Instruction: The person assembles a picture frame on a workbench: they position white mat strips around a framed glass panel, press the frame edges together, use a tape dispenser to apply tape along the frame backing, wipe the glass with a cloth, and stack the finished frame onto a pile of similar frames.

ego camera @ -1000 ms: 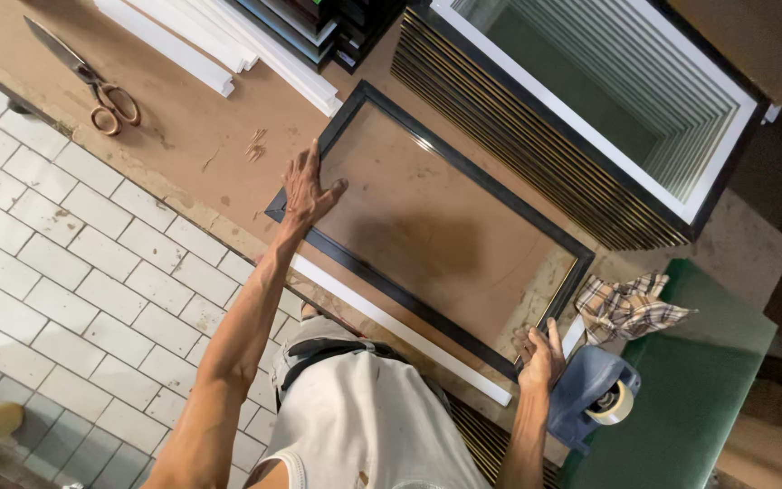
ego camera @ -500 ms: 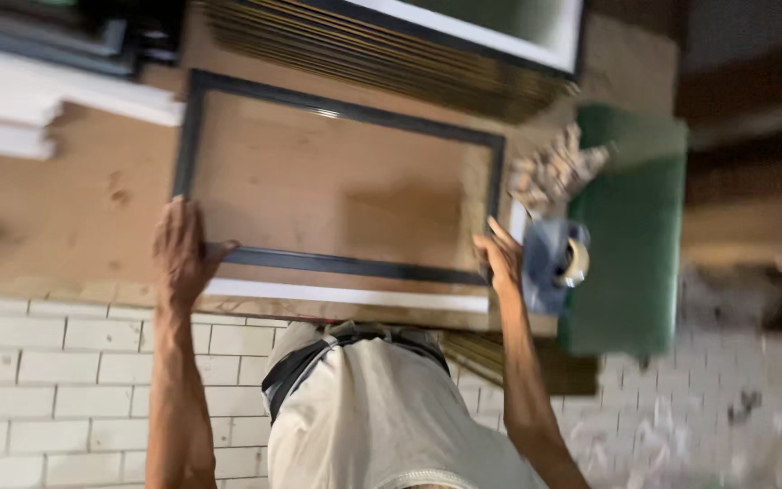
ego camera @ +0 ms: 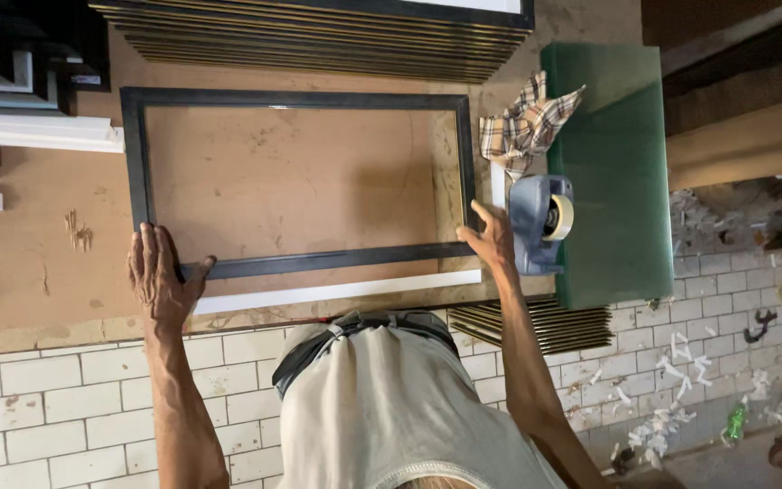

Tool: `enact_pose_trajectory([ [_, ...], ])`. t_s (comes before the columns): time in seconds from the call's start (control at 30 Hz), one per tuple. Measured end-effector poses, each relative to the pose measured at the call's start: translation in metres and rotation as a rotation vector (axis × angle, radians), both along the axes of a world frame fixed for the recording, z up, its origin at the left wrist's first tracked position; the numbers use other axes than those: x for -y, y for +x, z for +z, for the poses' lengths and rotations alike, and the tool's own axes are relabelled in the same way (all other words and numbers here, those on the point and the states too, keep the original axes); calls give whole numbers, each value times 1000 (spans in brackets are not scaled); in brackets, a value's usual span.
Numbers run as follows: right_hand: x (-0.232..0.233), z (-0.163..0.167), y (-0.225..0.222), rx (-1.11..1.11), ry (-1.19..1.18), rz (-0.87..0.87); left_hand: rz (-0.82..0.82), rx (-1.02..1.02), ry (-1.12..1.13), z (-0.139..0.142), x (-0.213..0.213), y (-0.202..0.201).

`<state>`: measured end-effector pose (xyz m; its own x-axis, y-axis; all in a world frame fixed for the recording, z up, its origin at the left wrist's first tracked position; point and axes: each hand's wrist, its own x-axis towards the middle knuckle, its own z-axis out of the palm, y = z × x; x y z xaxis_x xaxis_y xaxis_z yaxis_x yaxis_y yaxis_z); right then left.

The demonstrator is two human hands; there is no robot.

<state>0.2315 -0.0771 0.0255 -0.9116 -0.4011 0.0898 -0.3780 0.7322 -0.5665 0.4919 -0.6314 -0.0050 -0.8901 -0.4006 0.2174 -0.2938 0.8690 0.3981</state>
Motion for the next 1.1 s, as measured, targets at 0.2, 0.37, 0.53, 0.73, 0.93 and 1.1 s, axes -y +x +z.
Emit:
enact_pose_trajectory([
  [0.2,-8,-6,21,212,-111,-139,88,-49,234,-3,5,0],
  [0.37,-2,-6,21,418,-327,-266,93,-8,215,-3,10,-2],
  [0.53,2,2,19,391,-148,-300,123,-19,293,-1,15,-2],
  [0.73,35,10,-13,56,422,-85,127,-37,105,1,3,-13],
  [0.93,97,44,-113,101,507,-8,148,-7,94,11,-3,-25],
  [1.1,130,64,-156,277,605,-71,169,4,84,17,-7,-27],
])
